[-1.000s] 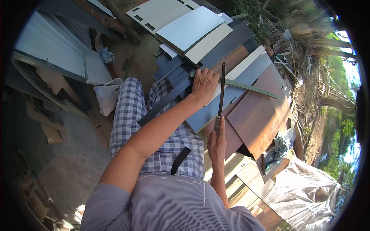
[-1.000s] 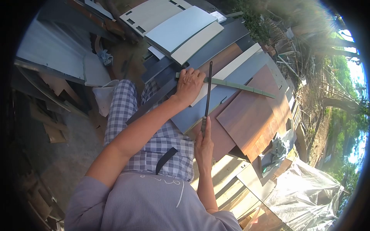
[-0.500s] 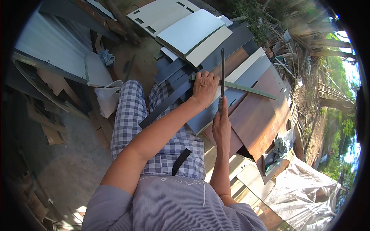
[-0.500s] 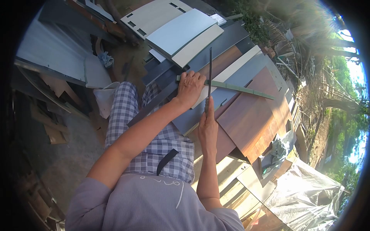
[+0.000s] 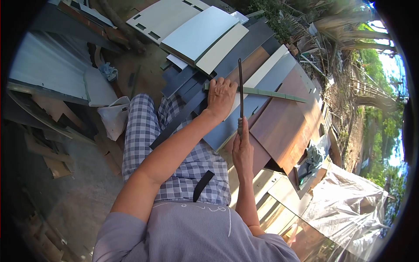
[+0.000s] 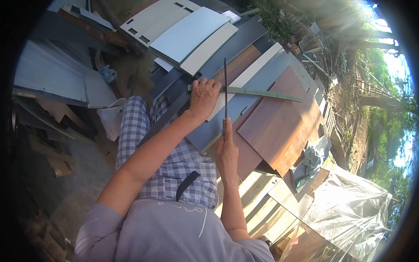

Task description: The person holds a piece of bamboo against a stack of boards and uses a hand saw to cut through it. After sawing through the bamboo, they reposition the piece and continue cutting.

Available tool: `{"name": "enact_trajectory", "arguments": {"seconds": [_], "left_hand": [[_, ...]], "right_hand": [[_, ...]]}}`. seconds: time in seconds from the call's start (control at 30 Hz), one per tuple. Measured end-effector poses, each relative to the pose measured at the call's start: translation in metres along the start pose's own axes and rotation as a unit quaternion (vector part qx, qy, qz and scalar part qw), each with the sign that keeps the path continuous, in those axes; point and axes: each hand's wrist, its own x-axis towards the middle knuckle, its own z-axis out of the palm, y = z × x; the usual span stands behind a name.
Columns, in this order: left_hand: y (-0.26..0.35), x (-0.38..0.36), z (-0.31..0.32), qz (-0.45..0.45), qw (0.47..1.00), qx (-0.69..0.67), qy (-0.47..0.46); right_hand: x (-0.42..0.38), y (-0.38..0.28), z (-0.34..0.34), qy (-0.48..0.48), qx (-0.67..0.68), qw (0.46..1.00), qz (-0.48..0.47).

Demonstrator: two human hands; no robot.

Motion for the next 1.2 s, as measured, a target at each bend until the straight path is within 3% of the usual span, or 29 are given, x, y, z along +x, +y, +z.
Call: {"name": "enact_trajectory", "arguments": {"seconds": [0.2,0.27,0.53,0.6,0.67,0.8,1.2], "left_hand": [[0.001,0.001,-0.002,-0.014,1.0,0.011,-0.014],[0.002,-0.001,0.0,-0.015,1.0,0.009,-0.015],[0.001,-0.001,0.0,-0.008,1.0,-0.008,-0.015],[0.001,0.0,0.001,-0.009,1.0,-0.006,-0.013],[-0.003,0.0,0.003,-0.006,0.999,-0.018,-0.027],[-0.001,-0.001,-0.015,0.0,1.0,0.007,-0.018],[-0.011,0.001,-0.042,0.004,1.0,0.005,-0.026]], "right_hand": [[0.038,-0.004,0.008,0.02,0.001,0.999,-0.049],[0.022,0.005,0.009,0.034,-0.001,0.997,-0.067],[-0.078,0.028,0.0,-0.015,-0.024,0.999,0.038],[-0.088,0.038,-0.001,0.0,-0.016,1.0,0.014],[-0.09,0.035,-0.007,0.039,0.11,0.991,0.071],[-0.074,0.042,-0.011,0.101,0.172,0.979,0.034],[-0.055,0.05,0.007,0.057,0.086,0.995,-0.003]]}}
